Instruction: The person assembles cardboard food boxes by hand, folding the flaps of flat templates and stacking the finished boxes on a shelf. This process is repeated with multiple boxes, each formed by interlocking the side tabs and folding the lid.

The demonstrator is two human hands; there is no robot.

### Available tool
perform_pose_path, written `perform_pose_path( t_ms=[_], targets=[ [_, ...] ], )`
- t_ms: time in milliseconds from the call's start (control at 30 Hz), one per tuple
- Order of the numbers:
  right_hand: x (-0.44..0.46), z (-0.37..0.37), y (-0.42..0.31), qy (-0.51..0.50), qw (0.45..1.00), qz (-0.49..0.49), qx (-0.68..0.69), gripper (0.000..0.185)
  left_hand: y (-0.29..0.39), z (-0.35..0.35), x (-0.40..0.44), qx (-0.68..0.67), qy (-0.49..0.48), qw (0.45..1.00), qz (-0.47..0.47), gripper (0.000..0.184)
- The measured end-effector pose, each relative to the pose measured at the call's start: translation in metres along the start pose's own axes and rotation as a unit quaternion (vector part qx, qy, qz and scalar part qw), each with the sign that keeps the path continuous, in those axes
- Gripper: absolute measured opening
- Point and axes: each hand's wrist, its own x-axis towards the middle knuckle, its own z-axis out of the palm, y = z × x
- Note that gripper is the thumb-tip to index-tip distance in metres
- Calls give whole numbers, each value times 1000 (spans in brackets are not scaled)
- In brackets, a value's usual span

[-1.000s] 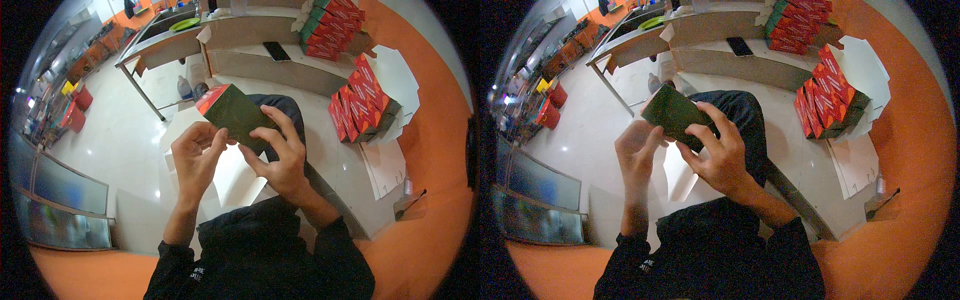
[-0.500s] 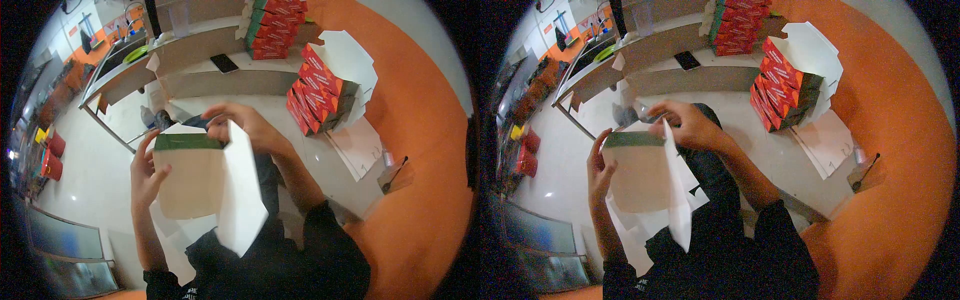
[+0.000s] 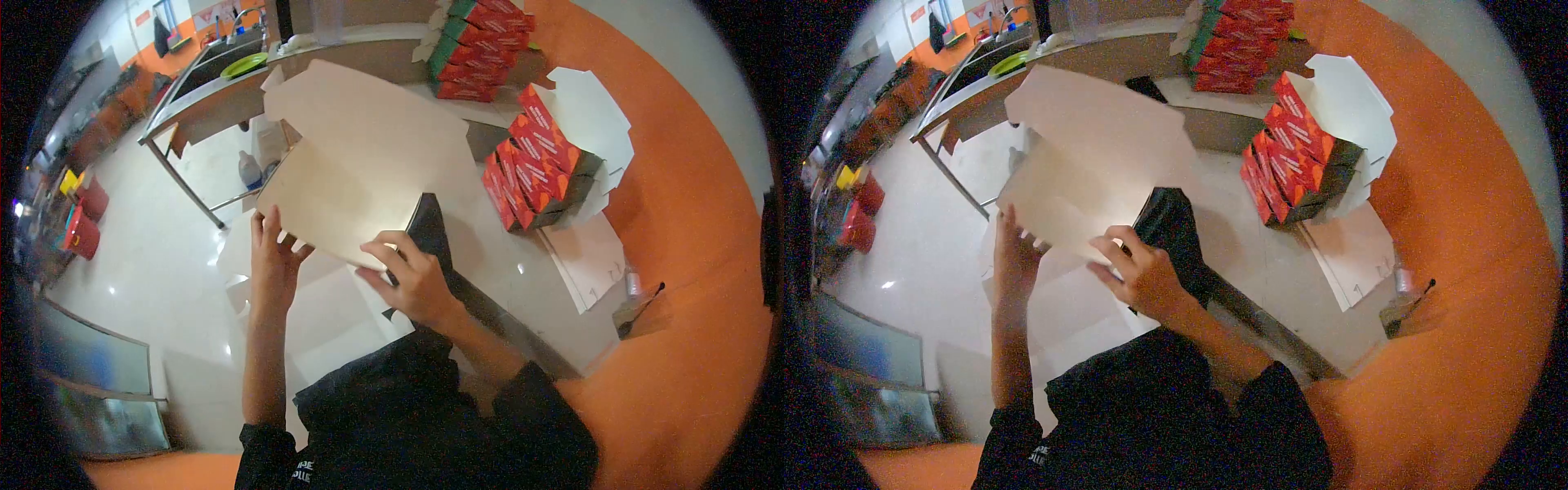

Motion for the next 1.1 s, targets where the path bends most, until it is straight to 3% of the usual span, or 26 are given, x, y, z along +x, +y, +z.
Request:
perform_pose_path(
  t_ms=[100, 133, 200, 300, 333, 400, 500, 667, 967, 1100],
  targets=[
    [8, -27, 25, 36, 999, 17, -23, 25, 5, -2, -8, -28, -66, 997, 5, 60],
    [13, -42, 34, 59, 997, 22, -38, 24, 8, -2, -11, 35, -68, 997, 24, 64],
    [29, -85, 49, 99, 992, 58, -53, 25, 16, -8, -20, 92, -51, 993, 54, 66],
    [42, -151, 91, 178, 953, 18, -242, 24, 19, -38, -31, 145, -10, 986, 87, 58],
    [45, -176, 100, 172, 947, 81, -259, 25, 19, -48, -35, 157, 2, 984, 85, 59],
    [47, -219, 131, 165, 916, 66, -360, 28, 17, -64, -42, 180, 27, 980, 82, 59],
    [42, -264, 181, 158, 901, 93, -394, 30, 17, -74, -47, 181, 53, 979, 79, 59],
    [42, -278, 212, 95, 896, 195, -388, 31, 19, -69, -47, 217, 74, 970, 83, 55],
    [48, -286, 232, 0, 930, 175, -324, 34, 29, -63, -54, 240, 83, 962, 96, 42],
    [51, -275, 211, 60, 915, 183, -354, 33, 26, -87, -51, 295, 100, 941, 133, 35]
  ],
)
